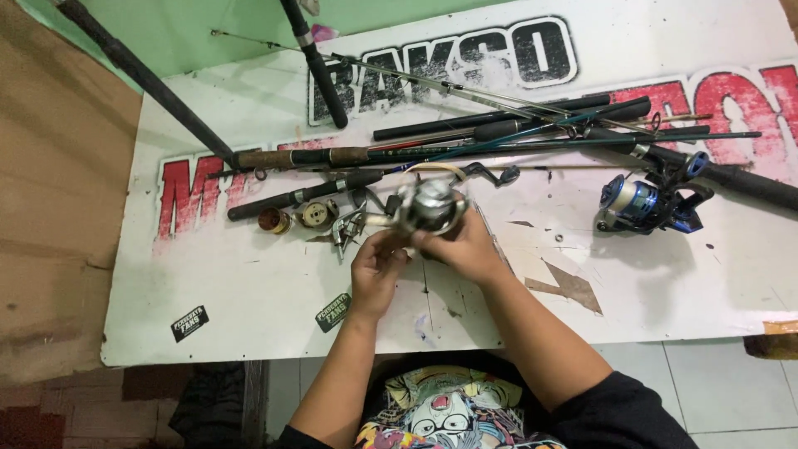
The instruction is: The person assembles fishing reels onto rods by first wiping a rod clean with a cloth, then attaching a reel to the rod, and finally testing the reel by rotating it and pulling the thread by hand.
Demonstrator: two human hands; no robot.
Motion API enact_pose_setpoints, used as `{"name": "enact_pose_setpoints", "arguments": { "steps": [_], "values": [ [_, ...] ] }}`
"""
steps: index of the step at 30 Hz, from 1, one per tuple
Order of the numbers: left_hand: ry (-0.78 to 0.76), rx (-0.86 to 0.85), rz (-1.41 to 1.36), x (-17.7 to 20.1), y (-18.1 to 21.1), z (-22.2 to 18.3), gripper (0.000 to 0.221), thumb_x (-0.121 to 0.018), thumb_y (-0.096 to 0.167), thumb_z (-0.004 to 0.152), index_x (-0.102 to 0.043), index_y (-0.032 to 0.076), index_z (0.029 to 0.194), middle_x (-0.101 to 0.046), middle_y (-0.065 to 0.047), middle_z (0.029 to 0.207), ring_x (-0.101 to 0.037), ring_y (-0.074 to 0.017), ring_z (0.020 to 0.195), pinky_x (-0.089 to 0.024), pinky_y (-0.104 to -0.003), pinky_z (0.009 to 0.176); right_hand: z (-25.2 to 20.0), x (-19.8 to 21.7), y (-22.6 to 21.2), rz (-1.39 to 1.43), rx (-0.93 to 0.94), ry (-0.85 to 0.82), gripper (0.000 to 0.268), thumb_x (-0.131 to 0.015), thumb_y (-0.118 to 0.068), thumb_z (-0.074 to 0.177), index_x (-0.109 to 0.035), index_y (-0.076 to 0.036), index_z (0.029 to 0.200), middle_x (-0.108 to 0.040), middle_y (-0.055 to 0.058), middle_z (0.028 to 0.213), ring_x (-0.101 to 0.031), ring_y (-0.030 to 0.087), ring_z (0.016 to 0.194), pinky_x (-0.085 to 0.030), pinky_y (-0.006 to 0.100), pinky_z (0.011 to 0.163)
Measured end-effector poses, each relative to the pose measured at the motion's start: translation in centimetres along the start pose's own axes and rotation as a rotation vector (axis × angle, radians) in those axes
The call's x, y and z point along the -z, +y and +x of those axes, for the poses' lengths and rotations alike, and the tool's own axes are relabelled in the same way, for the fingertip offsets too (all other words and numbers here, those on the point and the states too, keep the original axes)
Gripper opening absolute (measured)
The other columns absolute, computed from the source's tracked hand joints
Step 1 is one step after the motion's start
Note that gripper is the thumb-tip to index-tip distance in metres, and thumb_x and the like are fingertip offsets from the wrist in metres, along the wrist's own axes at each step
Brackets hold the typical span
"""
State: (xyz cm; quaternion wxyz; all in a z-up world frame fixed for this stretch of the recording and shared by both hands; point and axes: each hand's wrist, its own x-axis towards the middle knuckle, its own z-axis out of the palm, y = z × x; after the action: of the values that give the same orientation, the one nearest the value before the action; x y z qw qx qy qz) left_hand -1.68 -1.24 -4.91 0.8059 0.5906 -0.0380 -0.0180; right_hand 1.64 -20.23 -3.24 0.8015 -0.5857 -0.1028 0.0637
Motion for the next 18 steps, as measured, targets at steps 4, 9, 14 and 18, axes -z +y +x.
{"name": "enact_pose_setpoints", "arguments": {
  "steps": [4, 9, 14, 18],
  "values": [
    [0.096, 0.006, 0.108, 1.0, 0.6, 0.0, 0.019, -0.071, 0.011, 0.097, -0.069, 0.006, 0.116, -0.076, -0.006, 0.105, -0.070, -0.0147, 0.094, -0.060, -0.030, 0.079, 0.3, 0.7, -0.2, 0.084, -0.016, 0.268, 0.063, -0.082, -0.021, 0.082, -0.053, -0.002, 0.134, -0.069, 0.011, 0.124, -0.068, 0.022, 0.117, -0.056, 0.036, 0.106],
    [0.226, -0.332, 0.850, 2.6, 6.1, 4.6, 0.024, -0.075, 0.016, 0.098, -0.071, 0.013, 0.121, -0.074, -0.005, 0.111, -0.070, -0.0199, 0.095, -0.058, -0.034, 0.084, 0.4, 1.1, -1.2, 0.109, 0.041, 0.273, 0.065, -0.084, -0.024, 0.085, -0.052, 0.000, 0.135, -0.065, 0.013, 0.124, -0.064, 0.024, 0.114, -0.054, 0.038, 0.103],
    [0.038, -0.277, 1.411, 5.7, 7.8, 10.0, 0.045, -0.078, 0.026, 0.088, -0.066, 0.013, 0.129, -0.065, -0.013, 0.124, -0.059, -0.0346, 0.112, -0.045, -0.048, 0.095, 0.0, 0.0, -2.8, -0.328, 0.003, -0.038, 0.065, -0.084, -0.025, 0.078, -0.054, -0.002, 0.131, -0.071, 0.012, 0.119, -0.072, 0.022, 0.109, -0.056, 0.035, 0.102],
    [-0.113, -0.057, 1.596, 6.4, 7.8, 11.7, 0.043, -0.075, 0.030, 0.090, -0.066, 0.017, 0.130, -0.061, -0.010, 0.126, -0.056, -0.0332, 0.121, -0.037, -0.051, 0.107, -0.3, -1.4, -3.9, -0.442, 0.047, -0.214, 0.063, -0.084, -0.030, 0.077, -0.058, -0.002, 0.127, -0.074, 0.013, 0.117, -0.073, 0.024, 0.106, -0.057, 0.036, 0.097]
  ]
}}
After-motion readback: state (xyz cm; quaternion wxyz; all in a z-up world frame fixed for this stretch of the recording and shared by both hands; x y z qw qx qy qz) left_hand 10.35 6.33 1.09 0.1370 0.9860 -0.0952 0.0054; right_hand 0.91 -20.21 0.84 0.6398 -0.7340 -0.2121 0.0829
